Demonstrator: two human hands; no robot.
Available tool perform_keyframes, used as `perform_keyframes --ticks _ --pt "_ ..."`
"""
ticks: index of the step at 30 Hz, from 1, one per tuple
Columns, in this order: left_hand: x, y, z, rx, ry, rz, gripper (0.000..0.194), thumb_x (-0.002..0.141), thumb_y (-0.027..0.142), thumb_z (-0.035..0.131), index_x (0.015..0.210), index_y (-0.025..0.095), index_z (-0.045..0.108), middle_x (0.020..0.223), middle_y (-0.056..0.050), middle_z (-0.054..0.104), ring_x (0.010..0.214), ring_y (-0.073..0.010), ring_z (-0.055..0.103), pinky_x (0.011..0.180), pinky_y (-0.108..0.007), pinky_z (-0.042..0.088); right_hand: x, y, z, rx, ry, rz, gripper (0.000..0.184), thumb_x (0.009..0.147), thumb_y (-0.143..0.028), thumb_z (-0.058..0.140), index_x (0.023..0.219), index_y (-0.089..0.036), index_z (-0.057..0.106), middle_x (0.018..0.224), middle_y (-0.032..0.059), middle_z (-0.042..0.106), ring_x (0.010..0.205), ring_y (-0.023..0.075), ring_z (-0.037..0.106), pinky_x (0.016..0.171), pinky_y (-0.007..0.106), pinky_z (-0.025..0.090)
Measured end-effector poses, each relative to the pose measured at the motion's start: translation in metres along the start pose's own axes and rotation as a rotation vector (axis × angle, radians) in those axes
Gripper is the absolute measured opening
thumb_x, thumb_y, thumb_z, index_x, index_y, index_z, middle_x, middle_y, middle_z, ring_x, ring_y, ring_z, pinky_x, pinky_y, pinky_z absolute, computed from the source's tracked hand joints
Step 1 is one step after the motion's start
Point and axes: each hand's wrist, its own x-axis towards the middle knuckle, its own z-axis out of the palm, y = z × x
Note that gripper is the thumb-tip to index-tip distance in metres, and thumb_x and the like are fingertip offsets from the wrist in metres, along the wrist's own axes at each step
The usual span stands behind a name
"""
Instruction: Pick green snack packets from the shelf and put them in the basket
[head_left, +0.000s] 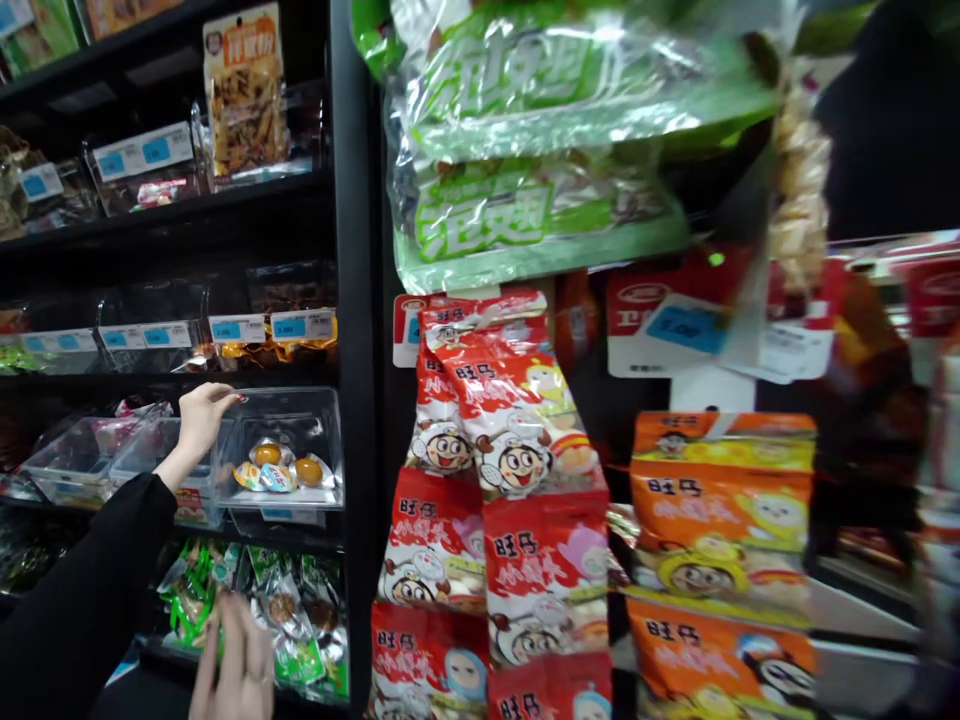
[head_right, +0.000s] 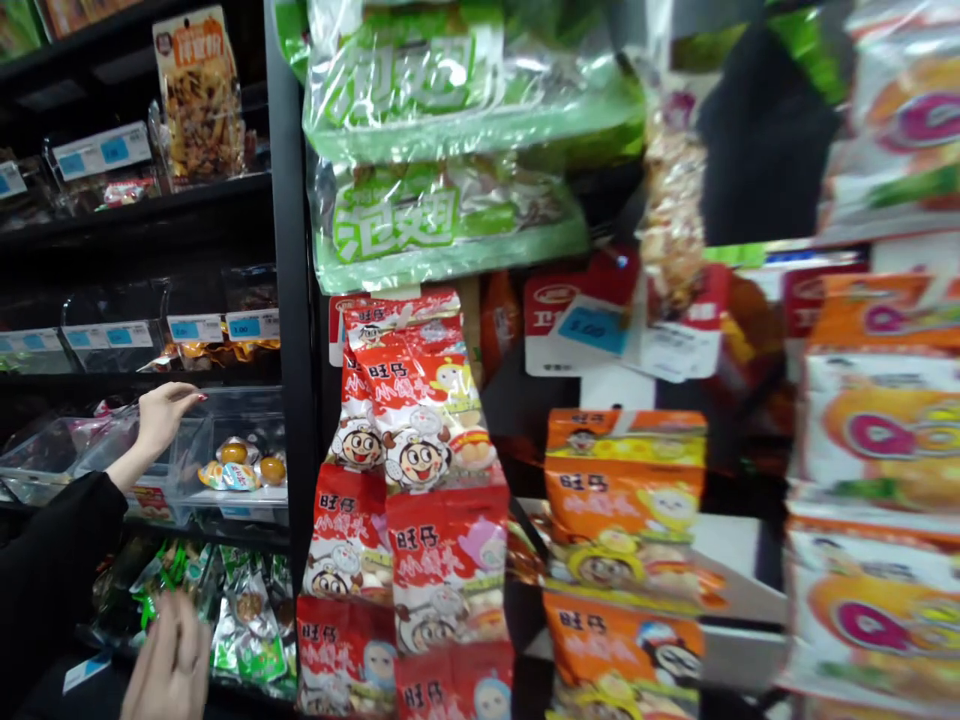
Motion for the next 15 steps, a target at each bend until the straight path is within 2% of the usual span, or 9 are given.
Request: perform_keyframes --ticks 3,4,5,7,10,15 --pt "-0.001 -0.005 -0.003 -0.047 0.039 -0.029 0.015 0.07 0.032 0.065 0.073 0.018 0.07 0.071 -0.002 0.073 0.065 -0.0174 0.067 0.062 -0.026 0.052 0.057 0.01 -0.026 -0.119 0.183 0.069 0.051 0.084 -0.006 0.041 0.131 -0.025 0.041 0.137 0.016 0.039 0.102 0.03 0.056 0.081 0.048 0.049" --pt "-0.001 -0.006 -0.004 -0.058 0.051 -0.034 0.016 0.07 0.032 0.065 0.074 0.018 0.07 0.071 -0.003 0.073 0.067 -0.0175 0.067 0.063 -0.026 0.052 0.074 0.013 -0.036 -0.239 0.235 0.058 0.055 0.082 -0.002 0.04 0.132 -0.025 0.04 0.139 0.0156 0.037 0.099 0.0282 0.057 0.075 0.042 0.052" --pt "0.0 -0.005 -0.005 -0.068 0.059 -0.034 0.016 0.07 0.032 0.064 0.075 0.018 0.07 0.072 -0.003 0.073 0.068 -0.0177 0.067 0.064 -0.026 0.052 0.088 0.016 -0.045 -0.345 0.241 0.022 0.057 0.08 0.001 0.038 0.131 -0.023 0.042 0.138 0.0154 0.039 0.095 0.0261 0.059 0.068 0.036 0.053" --pt "0.003 -0.002 -0.008 -0.08 0.055 -0.019 0.016 0.07 0.033 0.065 0.074 0.018 0.07 0.072 -0.003 0.072 0.069 -0.0178 0.067 0.066 -0.027 0.052 0.108 0.021 -0.058 -0.49 0.207 -0.06 0.048 0.077 0.004 0.038 0.116 -0.017 0.057 0.12 0.0146 0.057 0.086 0.023 0.061 0.059 0.029 0.052" --pt "0.008 0.006 -0.014 -0.081 0.017 0.035 0.014 0.07 0.032 0.066 0.072 0.018 0.07 0.073 -0.003 0.072 0.07 -0.0173 0.066 0.069 -0.027 0.051 0.115 0.033 -0.064 -0.581 0.192 -0.168 0.032 0.078 0.001 0.043 0.095 -0.013 0.065 0.092 0.0104 0.068 0.077 0.0214 0.061 0.06 0.028 0.051" --pt "0.015 0.022 -0.022 -0.042 -0.054 0.131 0.009 0.071 0.027 0.065 0.069 0.019 0.07 0.069 -0.002 0.069 0.065 -0.0164 0.063 0.065 -0.027 0.049 0.109 0.05 -0.053 -0.653 0.392 -0.338 0.026 0.081 -0.004 0.047 0.097 -0.013 0.064 0.091 0.0094 0.068 0.07 0.0189 0.059 0.062 0.029 0.048"
